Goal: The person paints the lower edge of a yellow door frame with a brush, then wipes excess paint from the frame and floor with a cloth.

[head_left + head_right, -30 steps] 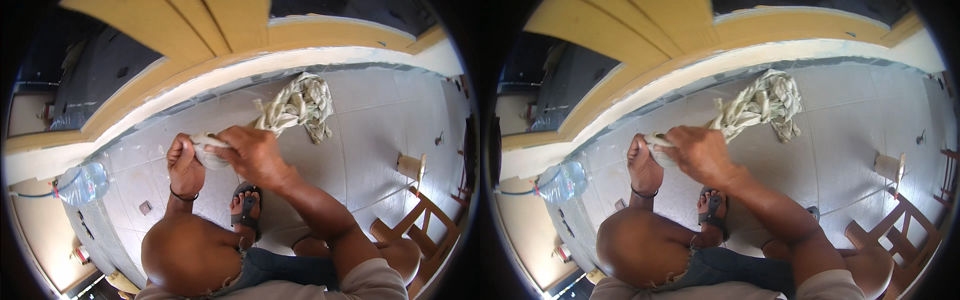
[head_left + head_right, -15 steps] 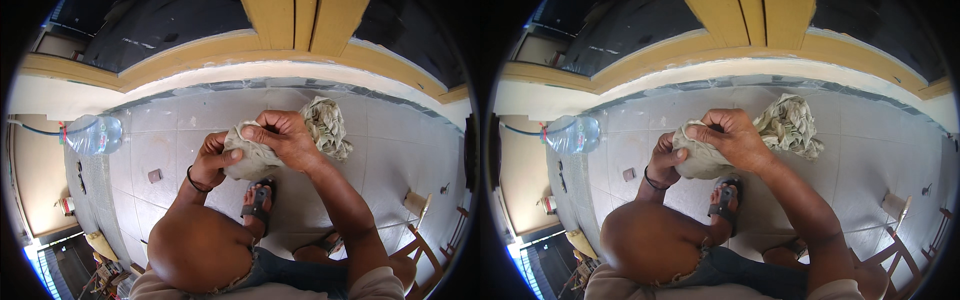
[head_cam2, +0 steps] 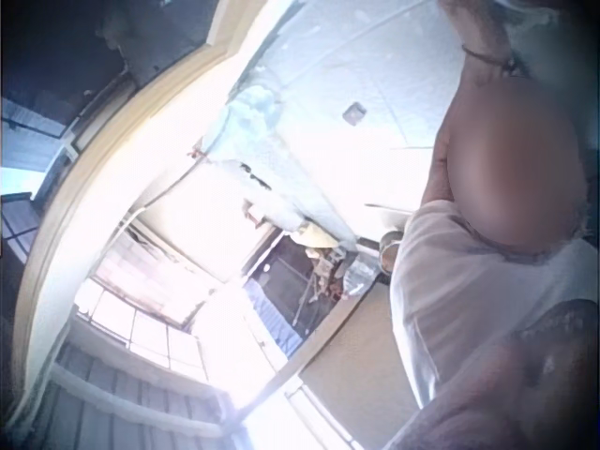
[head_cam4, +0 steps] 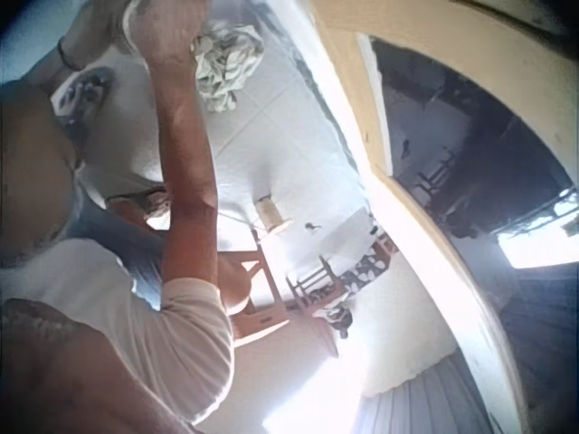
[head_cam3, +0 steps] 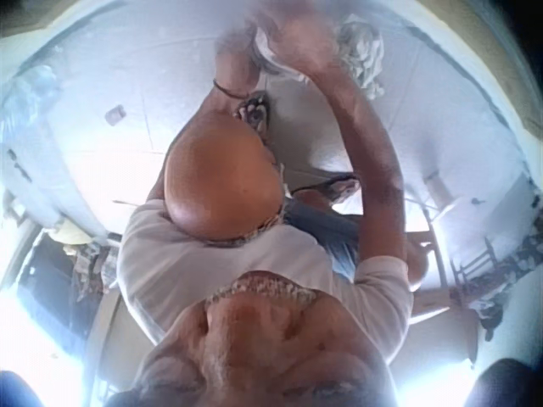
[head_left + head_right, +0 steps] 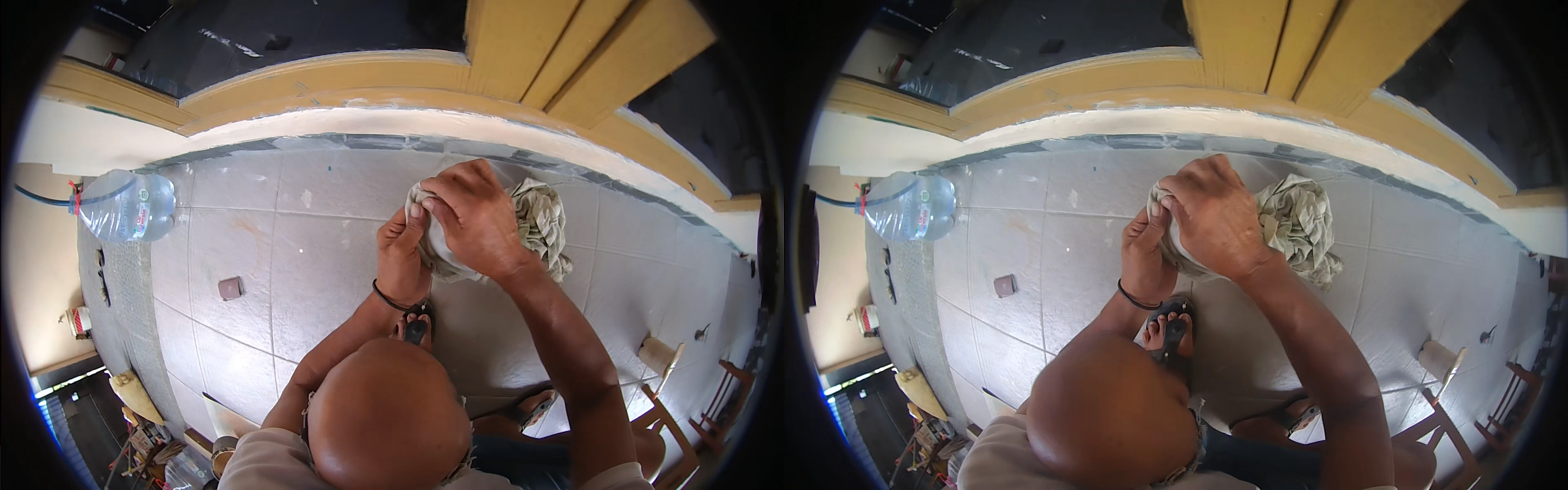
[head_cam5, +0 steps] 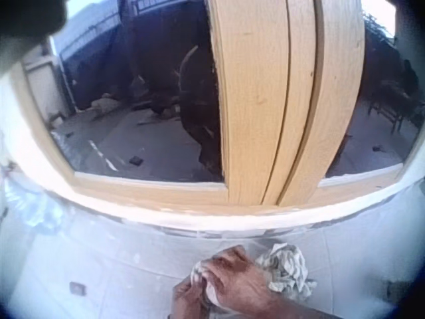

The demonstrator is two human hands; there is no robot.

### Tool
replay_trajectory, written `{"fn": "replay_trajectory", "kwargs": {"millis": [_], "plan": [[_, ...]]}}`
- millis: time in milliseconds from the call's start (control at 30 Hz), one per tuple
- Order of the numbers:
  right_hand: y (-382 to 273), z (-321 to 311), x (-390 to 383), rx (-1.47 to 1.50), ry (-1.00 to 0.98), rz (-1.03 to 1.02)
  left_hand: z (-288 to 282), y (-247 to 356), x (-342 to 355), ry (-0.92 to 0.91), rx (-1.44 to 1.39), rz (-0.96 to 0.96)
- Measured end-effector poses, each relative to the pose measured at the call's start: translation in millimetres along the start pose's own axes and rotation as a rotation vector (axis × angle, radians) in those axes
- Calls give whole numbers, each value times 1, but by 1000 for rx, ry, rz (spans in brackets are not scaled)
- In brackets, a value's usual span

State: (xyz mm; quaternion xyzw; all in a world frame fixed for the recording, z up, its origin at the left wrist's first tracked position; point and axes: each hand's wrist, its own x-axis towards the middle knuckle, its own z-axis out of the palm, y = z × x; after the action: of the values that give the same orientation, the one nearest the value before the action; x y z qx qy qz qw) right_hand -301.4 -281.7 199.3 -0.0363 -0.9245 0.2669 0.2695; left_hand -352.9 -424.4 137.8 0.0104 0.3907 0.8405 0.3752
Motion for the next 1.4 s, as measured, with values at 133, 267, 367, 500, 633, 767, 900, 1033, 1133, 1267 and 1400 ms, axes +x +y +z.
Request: {"fn": "replay_trajectory", "kwargs": {"millis": [133,267,367,500,633,767,900,1033,1133,1267,1400], "plan": [[27,-35,7,367,-319,325,-13,28,35,220,-16,234],[45,-42,-31,150,-567,351,-34,69,60,313,-72,401],[52,-24,-67,-20,-421,255,-33,83,75,108,-205,371],[46,24,-66,-220,-144,64,-21,55,83,256,-139,239],[57,61,-95,-144,-348,120,4,42,98,336,-132,432],[45,54,-119,57,-420,188,18,48,126,473,-117,596],[42,35,-135,134,-375,212,15,45,148,507,-84,750],[50,25,-148,166,-312,216,13,43,158,501,-33,827],[45,28,-149,186,-326,237,9,40,159,458,74,862],[42,35,-147,204,-334,259,21,12,168,396,159,928],[42,33,-140,197,-354,206,1,37,169,347,108,956]]}}
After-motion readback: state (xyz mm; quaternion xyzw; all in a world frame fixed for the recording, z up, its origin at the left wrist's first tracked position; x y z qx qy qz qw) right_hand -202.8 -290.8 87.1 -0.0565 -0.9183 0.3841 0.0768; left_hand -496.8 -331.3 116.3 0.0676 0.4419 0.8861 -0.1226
